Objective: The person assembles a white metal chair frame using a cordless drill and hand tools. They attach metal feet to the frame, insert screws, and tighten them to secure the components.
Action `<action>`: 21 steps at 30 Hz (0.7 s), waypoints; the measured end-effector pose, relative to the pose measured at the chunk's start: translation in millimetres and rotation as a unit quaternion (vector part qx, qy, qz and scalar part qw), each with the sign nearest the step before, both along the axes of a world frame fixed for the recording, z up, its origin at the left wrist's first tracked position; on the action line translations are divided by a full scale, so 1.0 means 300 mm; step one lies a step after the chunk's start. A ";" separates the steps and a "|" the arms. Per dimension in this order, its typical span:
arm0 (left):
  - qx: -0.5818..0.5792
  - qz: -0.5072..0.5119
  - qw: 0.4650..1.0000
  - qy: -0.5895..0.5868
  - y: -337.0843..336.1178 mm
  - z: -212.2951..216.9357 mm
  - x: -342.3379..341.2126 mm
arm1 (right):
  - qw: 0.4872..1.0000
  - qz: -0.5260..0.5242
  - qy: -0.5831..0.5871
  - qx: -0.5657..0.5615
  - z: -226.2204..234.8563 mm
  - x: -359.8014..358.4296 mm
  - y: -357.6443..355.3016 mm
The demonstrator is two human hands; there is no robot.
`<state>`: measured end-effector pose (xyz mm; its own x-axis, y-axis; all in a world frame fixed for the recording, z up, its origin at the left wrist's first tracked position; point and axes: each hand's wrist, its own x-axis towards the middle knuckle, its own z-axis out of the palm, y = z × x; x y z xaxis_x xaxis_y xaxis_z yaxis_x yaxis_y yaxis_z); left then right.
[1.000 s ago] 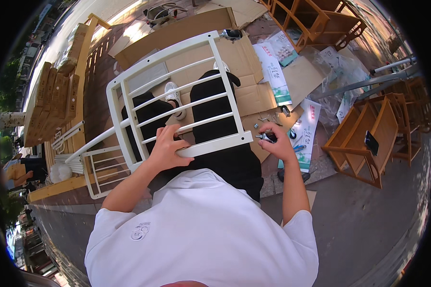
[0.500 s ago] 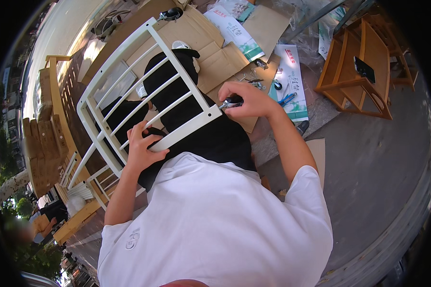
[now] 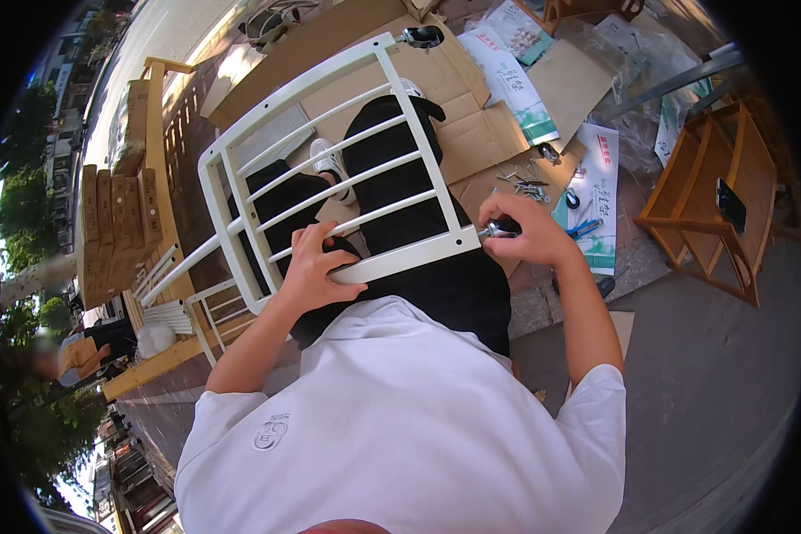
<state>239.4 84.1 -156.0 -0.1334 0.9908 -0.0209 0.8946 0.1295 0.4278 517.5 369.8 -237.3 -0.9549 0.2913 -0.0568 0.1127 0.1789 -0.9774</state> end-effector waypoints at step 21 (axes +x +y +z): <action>0.006 -0.023 0.999 -0.025 0.011 0.008 -0.009 | 0.977 -0.011 -0.085 -0.194 0.001 0.018 0.010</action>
<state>236.6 87.2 -153.6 -0.0873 0.9961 -0.0148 0.8766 0.0839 0.4739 522.8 372.8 -237.1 -0.9157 0.2364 -0.3250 0.2800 -0.2050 -0.9379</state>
